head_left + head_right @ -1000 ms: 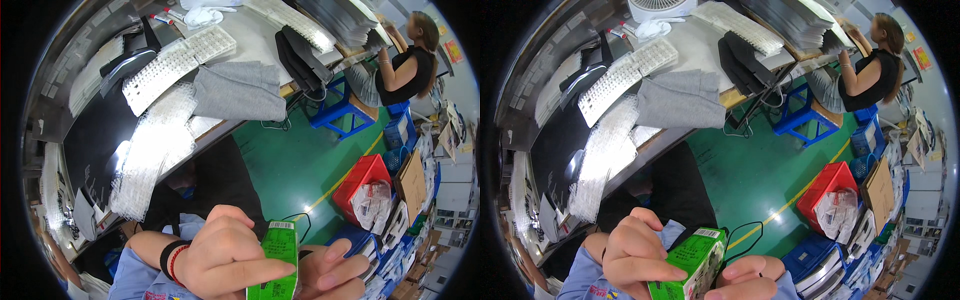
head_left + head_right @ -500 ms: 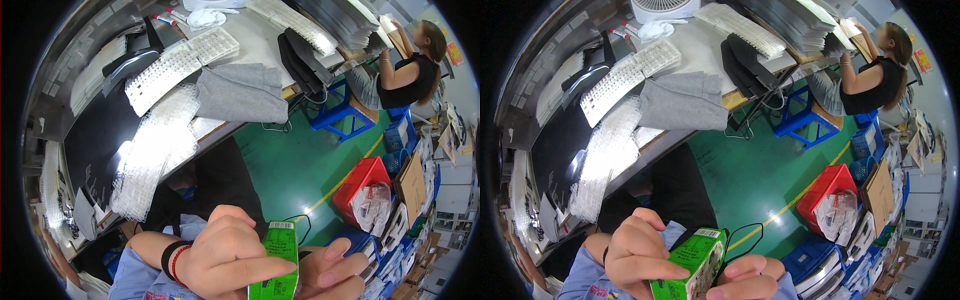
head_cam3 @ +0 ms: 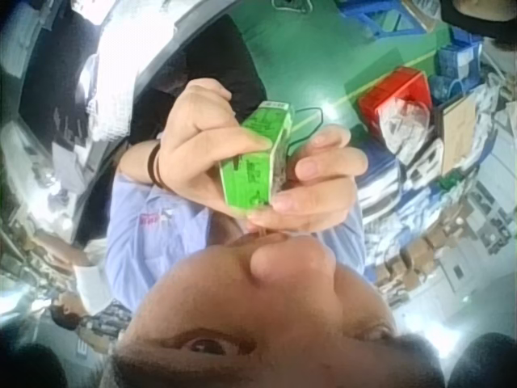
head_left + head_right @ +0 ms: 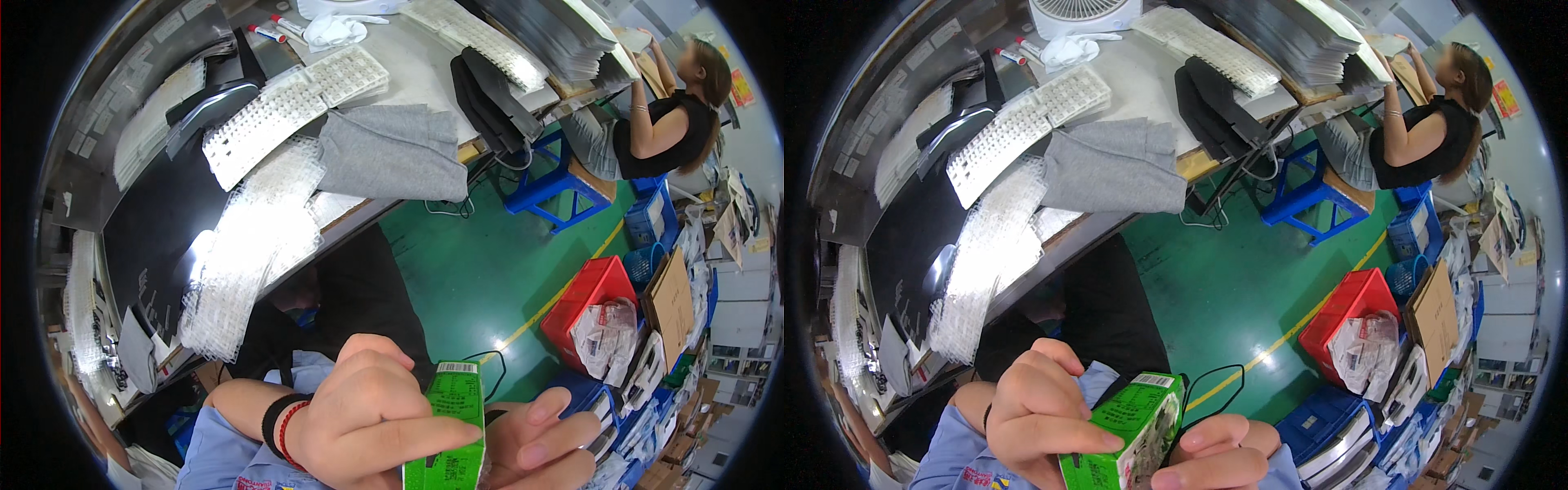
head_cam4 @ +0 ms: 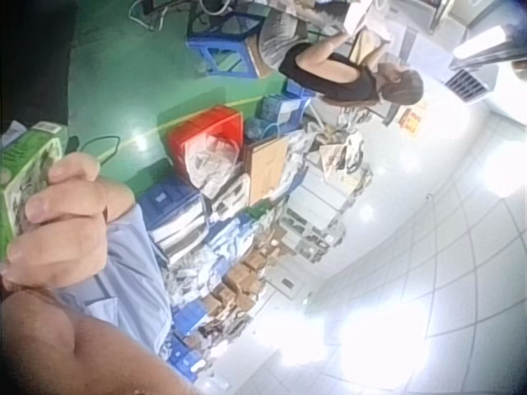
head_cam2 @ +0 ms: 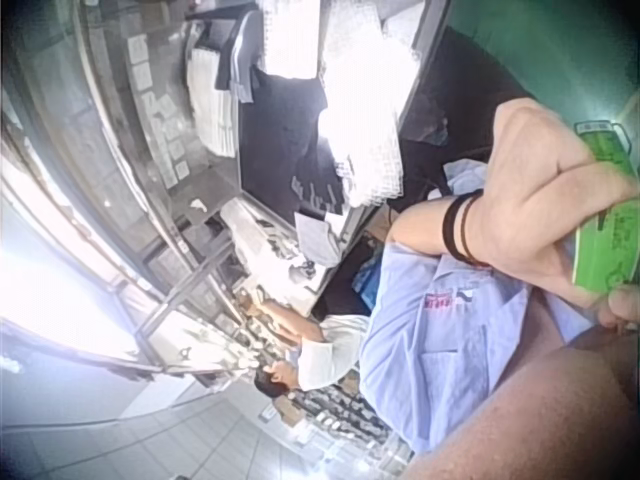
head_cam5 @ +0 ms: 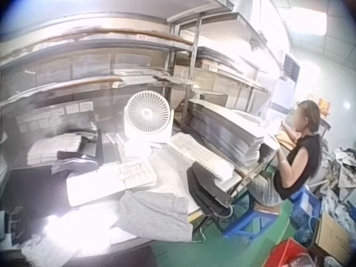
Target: Sorting through and organizing plastic and electronic components at a factory workstation.
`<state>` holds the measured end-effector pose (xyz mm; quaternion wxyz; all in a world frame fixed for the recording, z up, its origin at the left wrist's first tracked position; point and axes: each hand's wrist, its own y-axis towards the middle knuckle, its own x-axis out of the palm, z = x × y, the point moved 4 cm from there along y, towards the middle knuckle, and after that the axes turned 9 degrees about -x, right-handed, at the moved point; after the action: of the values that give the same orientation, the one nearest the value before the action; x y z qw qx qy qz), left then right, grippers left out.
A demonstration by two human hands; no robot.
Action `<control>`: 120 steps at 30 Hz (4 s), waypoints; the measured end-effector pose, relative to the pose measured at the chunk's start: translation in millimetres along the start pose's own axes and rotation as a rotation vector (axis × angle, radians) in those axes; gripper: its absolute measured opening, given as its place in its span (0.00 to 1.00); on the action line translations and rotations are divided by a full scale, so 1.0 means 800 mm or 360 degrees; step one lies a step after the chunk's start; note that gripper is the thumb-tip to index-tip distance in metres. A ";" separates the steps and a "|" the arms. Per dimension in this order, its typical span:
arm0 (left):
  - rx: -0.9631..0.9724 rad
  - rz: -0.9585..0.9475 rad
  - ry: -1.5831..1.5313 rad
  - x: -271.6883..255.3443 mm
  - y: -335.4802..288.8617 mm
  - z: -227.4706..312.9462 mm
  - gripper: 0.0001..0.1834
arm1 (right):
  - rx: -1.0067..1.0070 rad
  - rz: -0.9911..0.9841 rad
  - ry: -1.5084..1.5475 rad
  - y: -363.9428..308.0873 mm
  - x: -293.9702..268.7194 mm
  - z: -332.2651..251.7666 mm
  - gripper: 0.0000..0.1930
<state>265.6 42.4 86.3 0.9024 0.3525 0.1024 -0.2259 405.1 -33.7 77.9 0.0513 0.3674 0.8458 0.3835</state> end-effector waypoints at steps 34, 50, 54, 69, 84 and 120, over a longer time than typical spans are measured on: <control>-0.1372 0.0548 -0.0025 0.057 -0.038 -0.223 0.30 | 0.0382 -0.1171 -0.0505 -0.041 -0.080 0.160 0.26; -0.1335 0.0938 -0.0086 0.019 -0.060 -0.327 0.18 | 0.0512 -0.1183 -0.0415 -0.070 -0.077 0.178 0.19; -0.1346 0.0757 0.0039 0.017 -0.051 -0.324 0.19 | 0.0539 -0.1222 -0.0383 -0.078 -0.068 0.185 0.18; -0.2039 0.0642 -0.1291 0.048 -0.125 -0.326 0.11 | 0.0714 -0.1018 -0.0243 -0.110 -0.049 0.246 0.13; -0.1499 -0.0873 0.0738 0.067 -0.199 -0.319 0.45 | 0.1308 -0.2047 -0.0142 -0.246 -0.013 0.341 0.41; -0.1774 -0.0470 -0.0473 -0.169 -0.357 -0.148 0.13 | -0.0986 -0.1504 -0.0826 -0.001 0.246 0.129 0.10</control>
<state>7.4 -17.2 -122.0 0.9151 -0.2276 0.1260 -0.3080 300.5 159.1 43.3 0.5238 0.0025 0.7263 0.4451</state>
